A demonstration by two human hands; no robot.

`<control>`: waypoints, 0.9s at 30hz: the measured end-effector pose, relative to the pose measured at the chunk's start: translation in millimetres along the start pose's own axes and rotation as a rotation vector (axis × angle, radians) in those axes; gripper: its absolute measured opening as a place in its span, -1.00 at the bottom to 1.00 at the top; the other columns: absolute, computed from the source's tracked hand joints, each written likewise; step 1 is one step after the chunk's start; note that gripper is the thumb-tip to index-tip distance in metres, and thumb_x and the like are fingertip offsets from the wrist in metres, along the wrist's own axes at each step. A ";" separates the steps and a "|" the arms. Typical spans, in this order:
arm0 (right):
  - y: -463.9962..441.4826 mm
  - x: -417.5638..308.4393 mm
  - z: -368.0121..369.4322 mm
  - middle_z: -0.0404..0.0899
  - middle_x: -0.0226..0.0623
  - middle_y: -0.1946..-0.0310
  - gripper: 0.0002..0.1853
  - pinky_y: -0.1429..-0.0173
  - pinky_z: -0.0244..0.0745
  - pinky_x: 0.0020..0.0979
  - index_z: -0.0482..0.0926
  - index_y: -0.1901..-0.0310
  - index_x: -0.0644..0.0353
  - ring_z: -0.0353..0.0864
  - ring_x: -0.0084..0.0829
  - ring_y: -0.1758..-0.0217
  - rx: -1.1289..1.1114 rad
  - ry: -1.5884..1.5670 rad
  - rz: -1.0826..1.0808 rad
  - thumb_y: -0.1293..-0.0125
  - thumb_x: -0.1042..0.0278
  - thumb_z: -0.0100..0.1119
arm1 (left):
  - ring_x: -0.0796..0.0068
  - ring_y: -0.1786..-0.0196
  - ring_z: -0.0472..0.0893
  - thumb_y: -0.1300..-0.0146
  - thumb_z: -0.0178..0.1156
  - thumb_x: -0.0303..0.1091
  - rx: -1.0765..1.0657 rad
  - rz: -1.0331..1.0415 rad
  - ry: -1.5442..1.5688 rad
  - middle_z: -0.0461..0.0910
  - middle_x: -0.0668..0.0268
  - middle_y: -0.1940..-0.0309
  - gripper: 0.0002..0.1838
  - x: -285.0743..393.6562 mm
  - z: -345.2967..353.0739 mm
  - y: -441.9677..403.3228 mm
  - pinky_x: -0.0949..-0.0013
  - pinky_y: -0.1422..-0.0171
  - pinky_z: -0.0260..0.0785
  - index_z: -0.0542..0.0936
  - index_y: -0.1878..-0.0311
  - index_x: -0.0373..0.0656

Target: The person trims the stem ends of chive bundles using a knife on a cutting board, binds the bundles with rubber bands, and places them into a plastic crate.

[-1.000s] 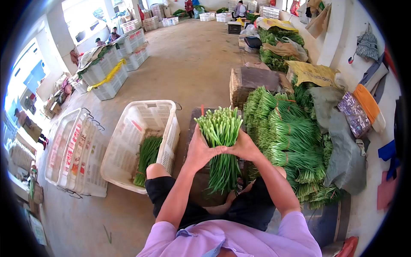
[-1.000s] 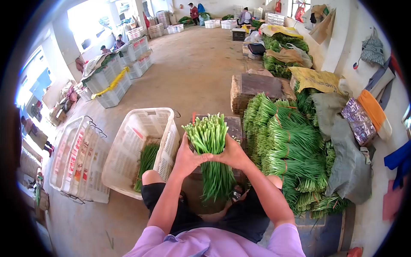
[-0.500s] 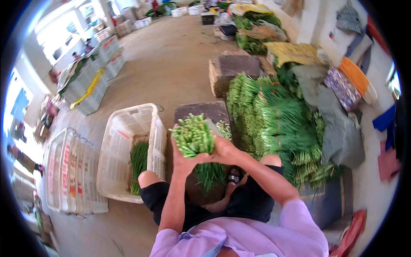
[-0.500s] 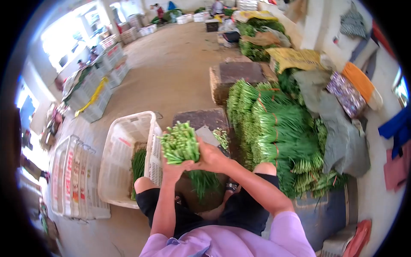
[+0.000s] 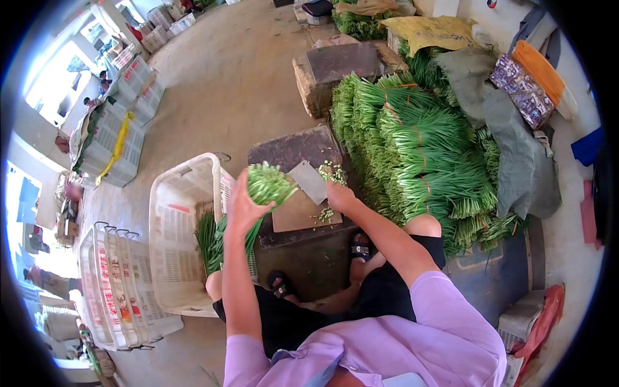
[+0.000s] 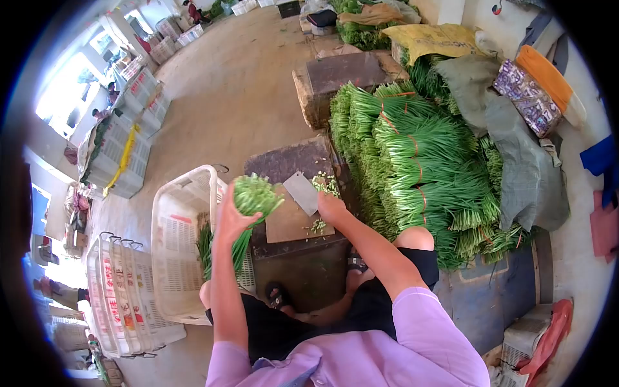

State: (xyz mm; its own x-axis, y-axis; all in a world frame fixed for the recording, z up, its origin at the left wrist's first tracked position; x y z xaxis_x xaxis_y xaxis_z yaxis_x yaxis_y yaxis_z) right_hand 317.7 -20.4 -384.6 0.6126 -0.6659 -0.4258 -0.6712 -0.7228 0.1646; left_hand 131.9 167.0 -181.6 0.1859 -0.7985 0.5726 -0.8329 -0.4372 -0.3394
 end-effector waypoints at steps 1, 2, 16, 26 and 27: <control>-1.0 3.4 5.7 0.68 0.13 0.13 -0.54 -0.08 0.63 -0.02 0.50 -0.03 0.32 0.72 -0.02 -0.01 0.042 -0.009 0.044 -0.14 0.30 0.38 | 0.02 -0.28 0.57 0.24 0.66 -0.22 -0.062 0.073 -0.206 0.53 0.00 -0.26 0.17 -15.5 24.3 -1.8 0.06 -0.39 0.41 0.24 -0.50 -0.15; -1.7 5.3 1.4 0.69 0.14 0.19 -0.58 -0.02 0.64 0.00 0.45 -0.02 0.36 0.74 -0.04 0.06 -0.020 -0.112 -0.054 -0.19 0.32 0.28 | 0.02 -0.28 0.57 0.24 0.66 -0.22 -0.073 0.069 -0.205 0.53 0.00 -0.26 0.17 -29.5 45.7 -2.9 0.06 -0.39 0.41 0.24 -0.50 -0.15; 123.6 -25.6 -101.4 0.62 0.11 0.26 -0.73 0.13 0.54 0.09 0.34 -0.06 0.24 0.65 0.19 0.21 0.290 -0.451 -0.052 -0.46 0.35 0.11 | -0.05 -0.52 0.32 0.44 0.74 0.01 -0.497 -0.146 -0.377 0.33 -0.19 -0.43 0.50 -35.8 139.9 2.0 0.09 -0.61 0.17 0.05 -0.55 -0.41; 142.1 -30.7 -78.4 0.64 0.07 0.28 -0.73 0.20 0.59 0.05 0.37 -0.05 0.23 0.67 0.14 0.25 0.349 -0.448 -0.082 -0.47 0.29 0.13 | 0.03 -0.48 0.40 0.48 0.71 0.13 -0.646 -0.234 -0.328 0.41 -0.14 -0.39 0.52 -19.7 155.4 4.1 0.17 -0.69 -0.04 0.10 -0.51 -0.52; 141.4 -31.4 -77.2 0.64 0.07 0.28 -0.73 0.20 0.59 0.05 0.37 -0.05 0.23 0.67 0.14 0.25 0.345 -0.447 -0.081 -0.47 0.29 0.13 | 0.03 -0.46 0.43 0.48 0.71 0.14 -0.619 -0.210 -0.387 0.43 -0.12 -0.38 0.51 -19.6 158.5 3.9 0.18 -0.68 -0.02 0.12 -0.51 -0.50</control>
State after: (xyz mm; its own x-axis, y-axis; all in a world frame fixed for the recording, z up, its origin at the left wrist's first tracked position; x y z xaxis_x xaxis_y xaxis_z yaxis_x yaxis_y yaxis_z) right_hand 235.8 -116.0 -279.2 0.4823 -0.4137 -0.7721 -0.7727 -0.6161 -0.1526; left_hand 207.6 115.4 -312.4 0.4474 -0.8621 0.2378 -0.8791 -0.3750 0.2943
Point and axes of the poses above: each hand's wrist, its own y-axis away from the middle knuckle, its own z-axis out of the palm, x = y × z, the point moved 3 cm from there along -y, towards the middle knuckle
